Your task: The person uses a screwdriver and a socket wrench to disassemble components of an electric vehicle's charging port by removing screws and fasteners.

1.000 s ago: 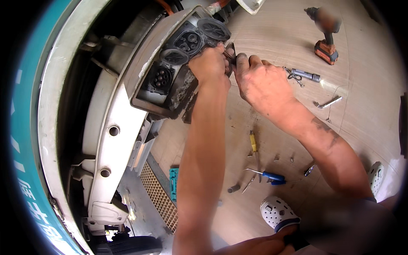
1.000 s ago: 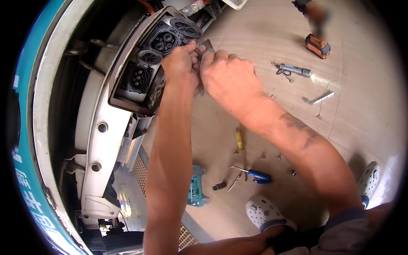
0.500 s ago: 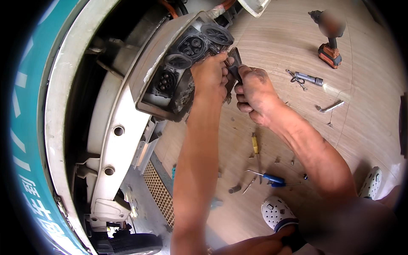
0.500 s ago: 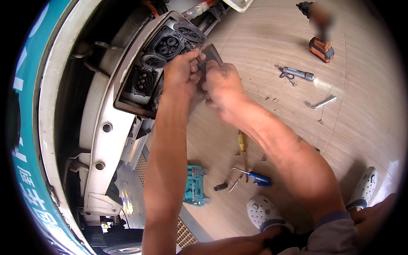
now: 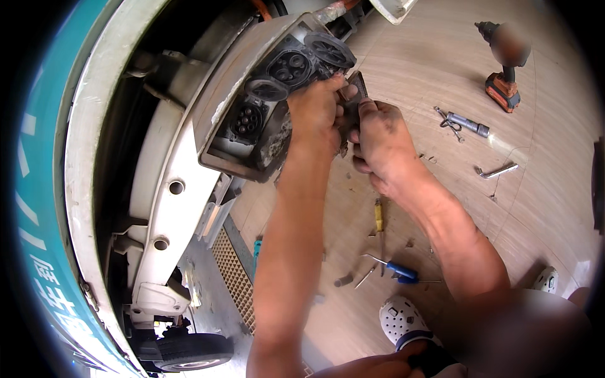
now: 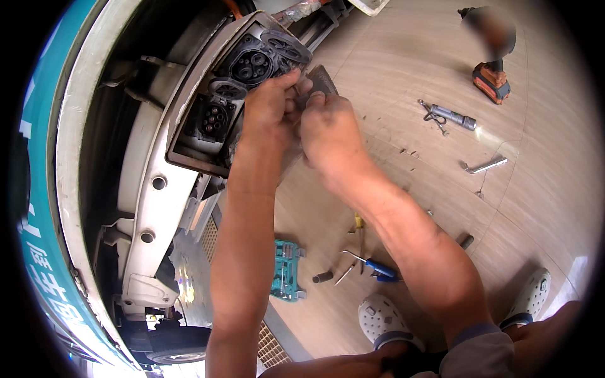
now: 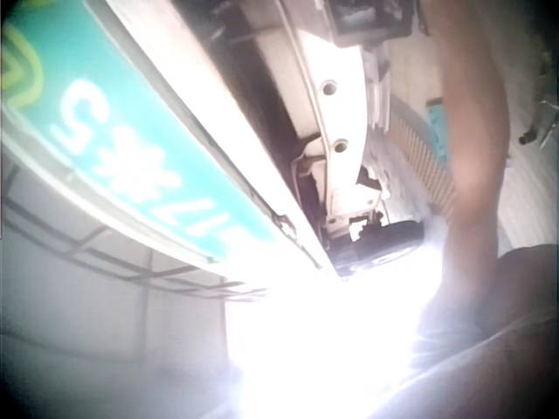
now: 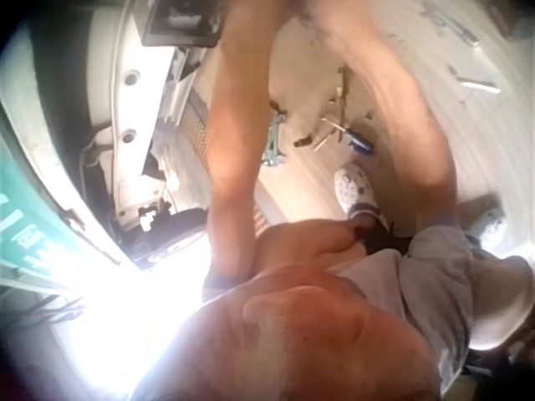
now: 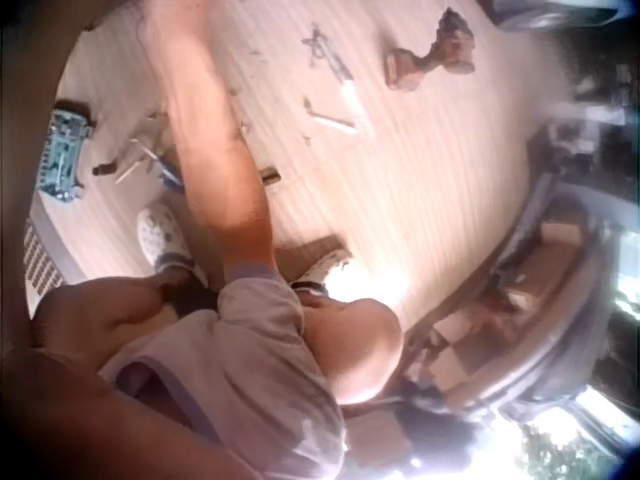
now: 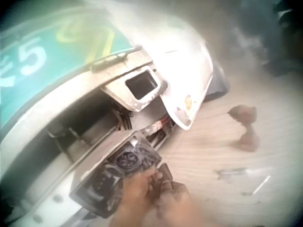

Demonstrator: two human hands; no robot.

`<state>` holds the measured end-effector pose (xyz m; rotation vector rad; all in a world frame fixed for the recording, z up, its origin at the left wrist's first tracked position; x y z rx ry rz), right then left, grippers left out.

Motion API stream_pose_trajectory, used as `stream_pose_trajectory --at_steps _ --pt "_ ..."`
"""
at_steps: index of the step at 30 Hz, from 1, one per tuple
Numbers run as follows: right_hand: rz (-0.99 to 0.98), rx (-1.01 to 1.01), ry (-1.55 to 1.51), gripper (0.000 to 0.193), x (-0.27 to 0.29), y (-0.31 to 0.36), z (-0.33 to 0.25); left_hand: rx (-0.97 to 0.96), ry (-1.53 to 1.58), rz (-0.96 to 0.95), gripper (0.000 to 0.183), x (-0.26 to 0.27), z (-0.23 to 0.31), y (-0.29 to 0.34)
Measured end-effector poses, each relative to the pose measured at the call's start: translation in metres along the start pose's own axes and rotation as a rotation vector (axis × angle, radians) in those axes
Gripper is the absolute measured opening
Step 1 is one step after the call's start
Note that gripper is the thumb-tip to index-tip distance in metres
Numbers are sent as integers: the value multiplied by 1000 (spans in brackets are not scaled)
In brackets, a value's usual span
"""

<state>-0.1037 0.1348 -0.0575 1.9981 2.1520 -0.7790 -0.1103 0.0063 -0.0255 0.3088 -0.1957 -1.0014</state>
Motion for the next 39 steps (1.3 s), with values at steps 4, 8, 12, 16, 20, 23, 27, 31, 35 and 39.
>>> stream_pose_trajectory --at_steps 4,8,12,16,20,23,27,31,35,39 --pt "-27 -614 -776 25 -35 32 29 62 -76 -15 8 7 0 -7" --pt "42 12 290 28 1 15 -25 -46 -39 23 9 4 6 -11" --pt "5 27 358 29 -3 18 -11 38 -23 8 8 2 3 -5" --pt "-38 35 418 31 1 20 -5 52 -14 -76 8 -1 1 -5" --pt "-130 -462 -345 36 -7 39 19 -26 43 -103 9 3 3 -13" --pt "58 -345 13 37 11 31 14 18 -29 -44 9 -4 3 -3" --pt "-96 -244 255 39 6 27 18 38 -32 -27 8 -1 3 -2" --pt "-142 -255 275 39 7 27 17 46 -45 -45 10 0 2 -6" --pt "-71 -503 -153 37 -7 41 27 70 -12 -50 9 2 0 -11" --pt "-40 620 960 32 -10 47 -61 41 -29 33 9 2 4 -2"
Point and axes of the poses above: each hand's wrist, its own y-axis away from the middle knuckle, its own x-axis out of the back of the hand, z = x × y, the point moved 10 cm from there along -y, towards the middle knuckle, and after that the axes turned 10 degrees about x, right-handed, at the moved point
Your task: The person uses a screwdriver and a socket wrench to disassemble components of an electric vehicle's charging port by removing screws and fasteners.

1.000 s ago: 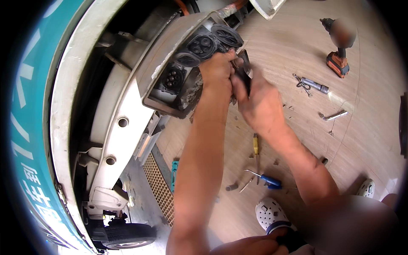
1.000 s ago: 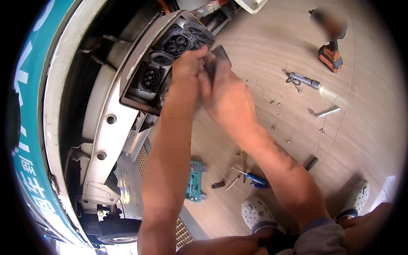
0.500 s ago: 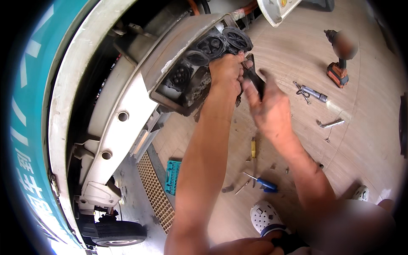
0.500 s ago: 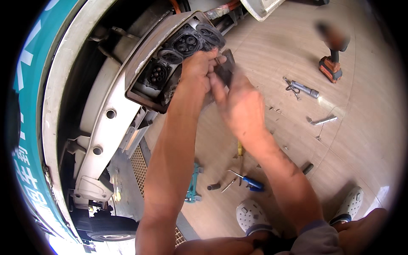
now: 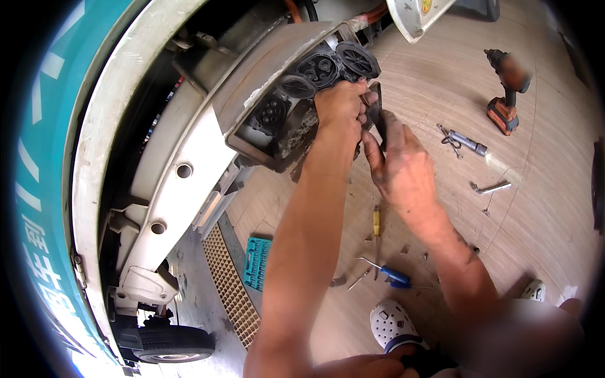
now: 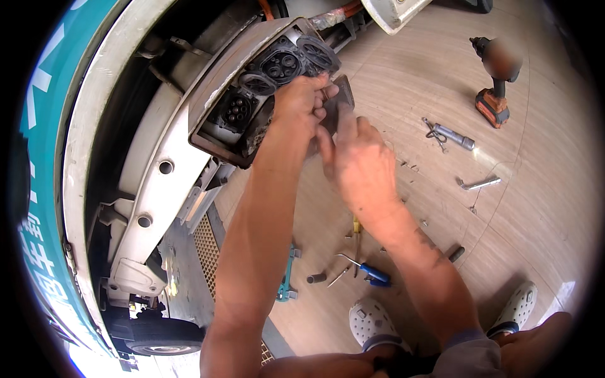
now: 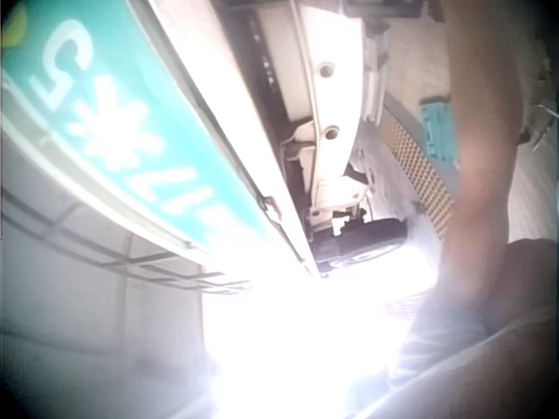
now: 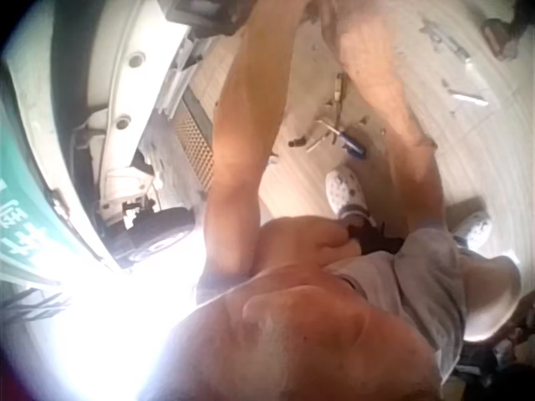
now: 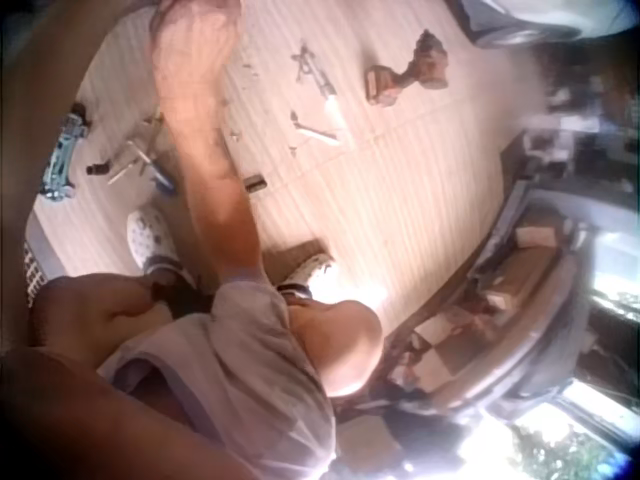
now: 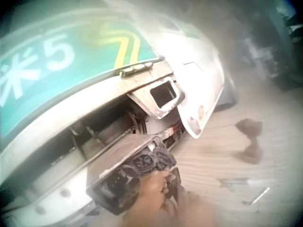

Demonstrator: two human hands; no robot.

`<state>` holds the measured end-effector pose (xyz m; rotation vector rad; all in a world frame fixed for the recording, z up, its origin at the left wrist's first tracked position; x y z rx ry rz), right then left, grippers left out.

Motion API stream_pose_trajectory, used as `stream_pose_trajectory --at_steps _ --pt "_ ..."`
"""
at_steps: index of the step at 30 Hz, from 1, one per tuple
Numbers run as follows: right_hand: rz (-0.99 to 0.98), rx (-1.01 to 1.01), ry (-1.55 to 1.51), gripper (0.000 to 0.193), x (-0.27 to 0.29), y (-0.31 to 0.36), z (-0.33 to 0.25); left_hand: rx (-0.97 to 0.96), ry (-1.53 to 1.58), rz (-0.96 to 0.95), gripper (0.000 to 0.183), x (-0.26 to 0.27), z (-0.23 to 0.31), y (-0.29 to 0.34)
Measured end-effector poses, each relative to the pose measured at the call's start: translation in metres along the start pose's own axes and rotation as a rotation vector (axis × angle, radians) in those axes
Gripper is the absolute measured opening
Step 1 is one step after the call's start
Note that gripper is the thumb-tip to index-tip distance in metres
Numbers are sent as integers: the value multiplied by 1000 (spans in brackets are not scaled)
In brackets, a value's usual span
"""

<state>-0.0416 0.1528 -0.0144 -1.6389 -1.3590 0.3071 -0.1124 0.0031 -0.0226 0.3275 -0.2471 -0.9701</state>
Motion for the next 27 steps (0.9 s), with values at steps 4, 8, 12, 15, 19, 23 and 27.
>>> stream_pose_trajectory --at_steps 4,8,12,15,19,23,27 --pt "-72 -228 -211 23 -19 -1 33 3 19 -39 7 -1 0 -1" --pt "-210 -1152 -1457 25 -68 43 39 21 -57 -179 7 -6 -5 -6" --pt "-209 -1107 -1478 29 -69 36 37 11 57 -95 5 -2 -6 -8" --pt "-116 -354 -267 26 -14 -9 40 -32 46 -63 6 -7 -1 -5" --pt "-201 45 171 15 -21 -17 5 -1 63 -82 9 2 -2 -5" --pt "-269 25 168 21 -39 -20 28 -45 43 -150 11 1 -8 -4" --pt "-55 -435 -798 23 -31 -25 70 -104 -61 -198 9 1 -6 8"
Point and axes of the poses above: each hand's wrist, its own y-axis away from the middle knuckle, its own x-axis out of the back of the hand, z = x × y, the point moved 10 cm from there along -y, towards the middle knuckle, and after that the axes turned 10 degrees about x, right-handed, at the moved point
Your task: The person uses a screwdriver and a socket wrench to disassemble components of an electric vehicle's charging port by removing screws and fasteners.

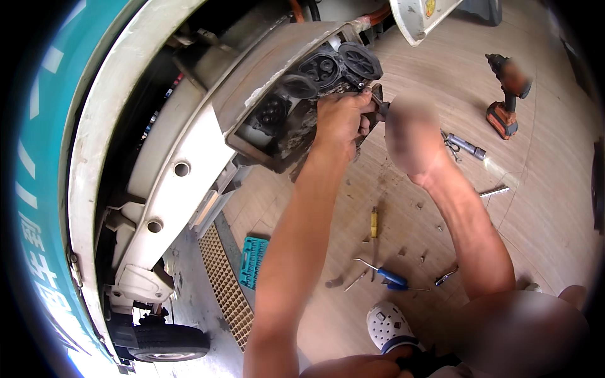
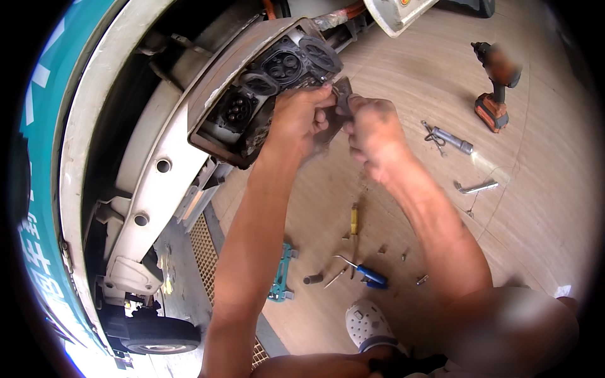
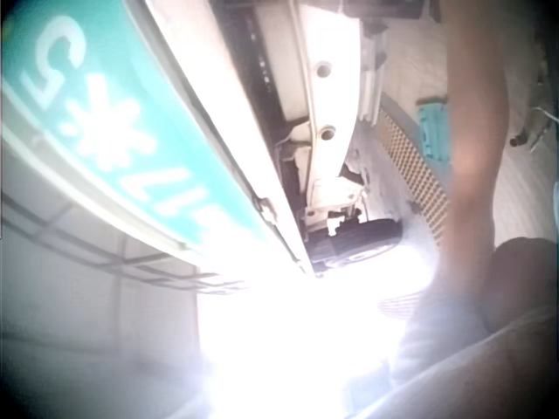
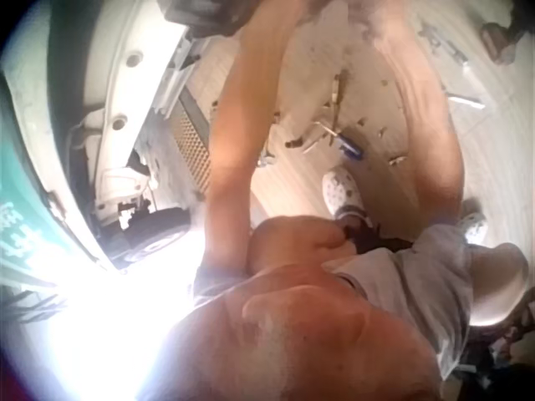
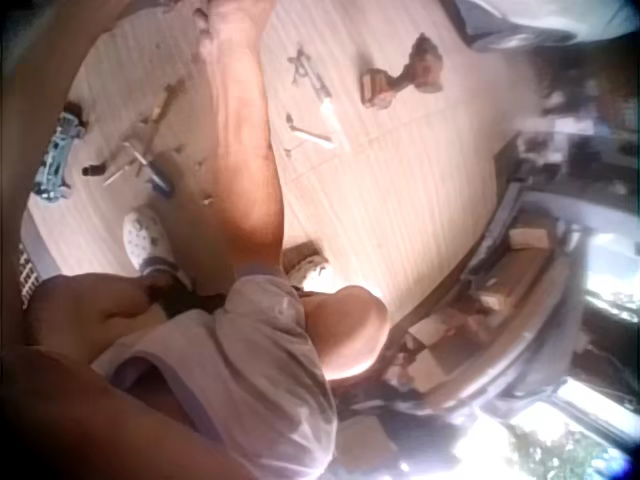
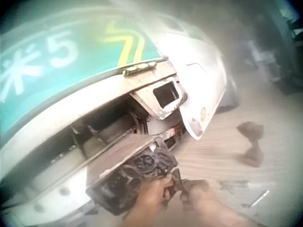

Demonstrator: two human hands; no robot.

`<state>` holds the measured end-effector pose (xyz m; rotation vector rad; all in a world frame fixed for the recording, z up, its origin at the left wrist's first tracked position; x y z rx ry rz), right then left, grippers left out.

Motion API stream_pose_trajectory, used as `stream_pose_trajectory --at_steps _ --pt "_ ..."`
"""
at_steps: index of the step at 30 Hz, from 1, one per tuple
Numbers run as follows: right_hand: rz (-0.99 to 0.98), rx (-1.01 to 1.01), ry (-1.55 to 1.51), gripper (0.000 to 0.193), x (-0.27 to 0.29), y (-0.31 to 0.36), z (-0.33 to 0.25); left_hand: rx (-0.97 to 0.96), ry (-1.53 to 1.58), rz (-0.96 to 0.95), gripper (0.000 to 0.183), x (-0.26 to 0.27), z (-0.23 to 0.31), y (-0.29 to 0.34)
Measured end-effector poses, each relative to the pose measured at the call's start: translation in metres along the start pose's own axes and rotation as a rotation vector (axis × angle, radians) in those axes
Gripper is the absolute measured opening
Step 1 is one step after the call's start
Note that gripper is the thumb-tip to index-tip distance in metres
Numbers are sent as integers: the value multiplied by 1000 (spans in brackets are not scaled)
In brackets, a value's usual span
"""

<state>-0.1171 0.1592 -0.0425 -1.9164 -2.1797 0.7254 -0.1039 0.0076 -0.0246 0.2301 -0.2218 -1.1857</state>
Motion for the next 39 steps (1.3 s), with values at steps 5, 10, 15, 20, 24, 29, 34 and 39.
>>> stream_pose_trajectory --at_steps 5,10,15,20,24,29,34,39 --pt "-59 -776 -779 29 -37 36 31 30 9 8 8 -13 3 -6" --pt "-58 124 579 15 -8 -1 -35 -27 207 125 4 0 1 -22" --pt "-260 663 1293 25 -48 19 -56 -29 253 135 7 1 0 -22" --pt "-271 116 722 13 -23 -5 -23 -45 160 79 3 -3 5 -10" --pt "-90 -680 -523 21 -41 27 27 34 181 1 6 -5 -1 -12" --pt "-126 -610 -354 21 -37 25 17 2 299 57 7 -3 3 -16" --pt "-201 441 841 24 -36 18 -51 -22 229 150 10 6 5 -13" --pt "-168 263 607 17 -39 7 -34 21 173 100 2 14 -1 -11"
Point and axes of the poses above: each hand's wrist, its own y-axis away from the middle knuckle, its own x-axis out of the back of the hand, z = x × y, the point moved 10 cm from there along -y, towards the middle knuckle, and after that the axes turned 10 degrees about x, right-handed, at the moved point
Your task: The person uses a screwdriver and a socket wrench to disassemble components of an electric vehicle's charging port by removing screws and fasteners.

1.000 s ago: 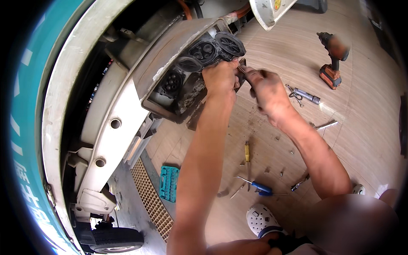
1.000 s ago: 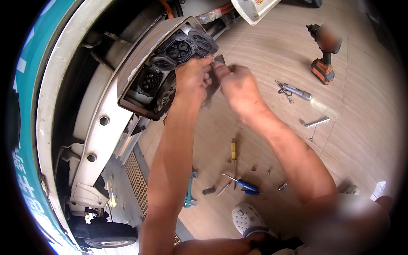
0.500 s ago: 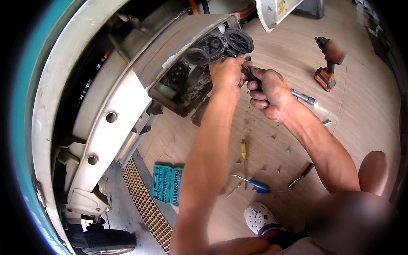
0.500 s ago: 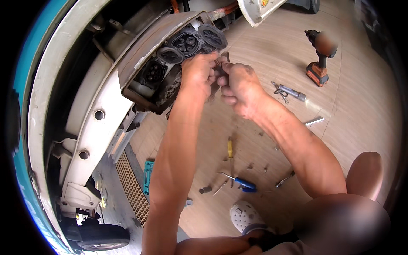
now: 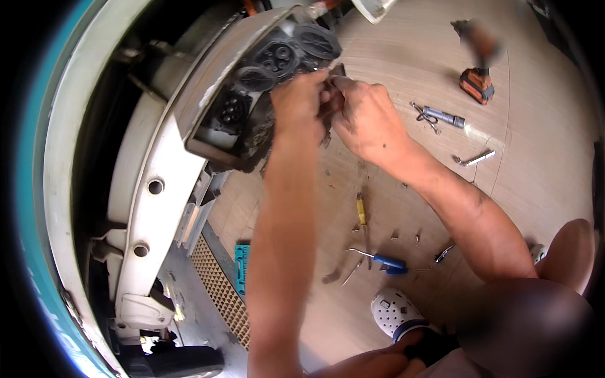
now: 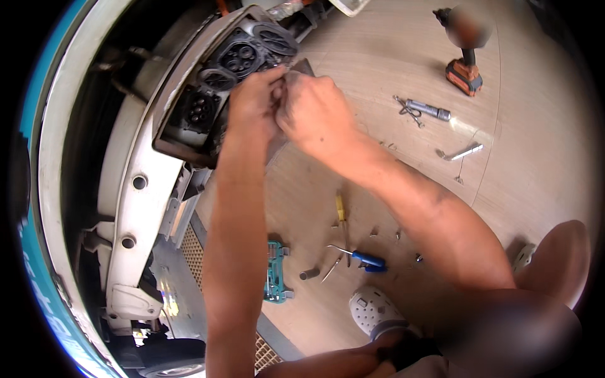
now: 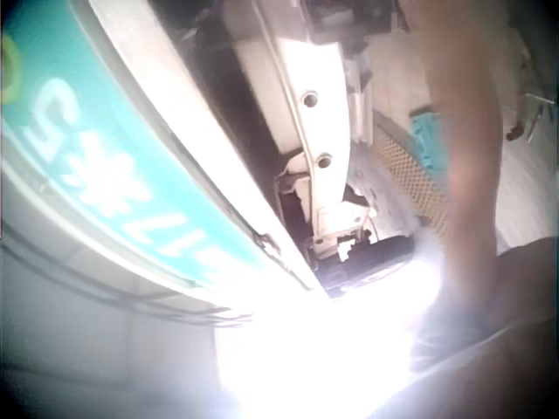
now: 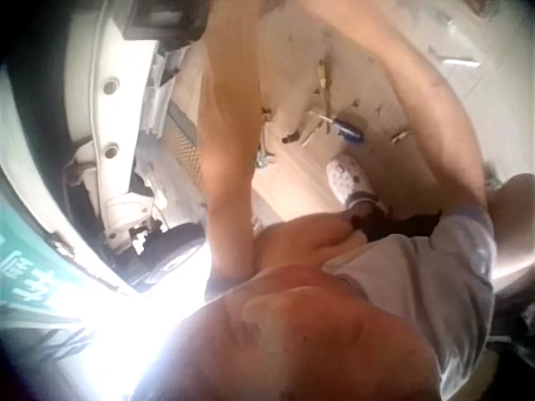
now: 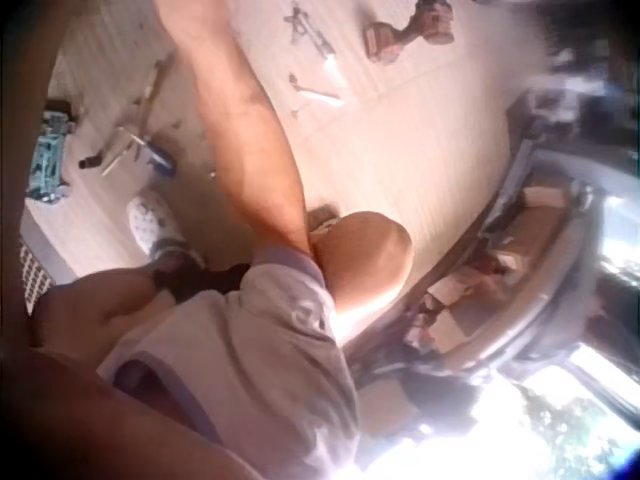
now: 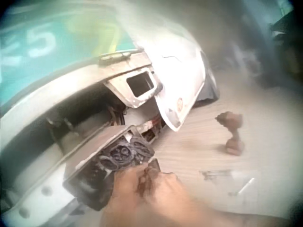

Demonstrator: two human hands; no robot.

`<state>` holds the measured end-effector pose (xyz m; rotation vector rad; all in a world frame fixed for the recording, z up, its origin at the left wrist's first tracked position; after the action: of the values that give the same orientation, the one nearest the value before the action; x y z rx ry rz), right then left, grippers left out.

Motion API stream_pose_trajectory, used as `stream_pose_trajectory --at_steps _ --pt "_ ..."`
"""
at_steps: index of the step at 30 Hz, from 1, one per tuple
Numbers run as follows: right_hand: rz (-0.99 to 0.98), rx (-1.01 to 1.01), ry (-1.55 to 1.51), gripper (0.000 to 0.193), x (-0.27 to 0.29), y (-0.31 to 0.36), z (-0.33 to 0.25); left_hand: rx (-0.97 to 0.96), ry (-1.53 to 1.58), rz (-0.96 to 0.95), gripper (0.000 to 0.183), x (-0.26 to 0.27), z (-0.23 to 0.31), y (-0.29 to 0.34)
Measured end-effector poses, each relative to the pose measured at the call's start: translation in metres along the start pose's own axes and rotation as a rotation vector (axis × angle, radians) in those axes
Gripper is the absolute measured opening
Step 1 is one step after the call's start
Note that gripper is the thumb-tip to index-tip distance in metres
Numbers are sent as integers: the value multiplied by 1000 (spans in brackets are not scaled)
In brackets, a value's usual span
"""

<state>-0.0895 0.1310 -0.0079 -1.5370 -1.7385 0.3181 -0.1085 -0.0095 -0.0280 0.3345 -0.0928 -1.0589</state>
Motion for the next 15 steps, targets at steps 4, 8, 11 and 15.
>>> stream_pose_trajectory --at_steps 4,8,11,15 --pt "207 -179 -568 22 -12 11 21 15 -193 -53 8 9 -4 13" --pt "244 -592 -1161 25 -45 23 13 -2 -189 -159 8 14 5 12" --pt "205 -735 -1404 28 -54 33 25 -16 -274 -141 4 3 6 22" --pt "88 -800 -1606 31 -65 32 20 -20 -245 -71 4 3 10 16"
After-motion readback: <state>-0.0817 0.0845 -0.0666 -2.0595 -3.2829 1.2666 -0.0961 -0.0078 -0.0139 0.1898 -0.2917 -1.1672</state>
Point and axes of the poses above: each hand's wrist, its own y-axis away from the middle knuckle, its own x-axis out of the back of the hand, z = x × y, the point moved 10 cm from there along -y, towards the middle knuckle, and after that the axes turned 10 degrees about x, right-handed, at the moved point
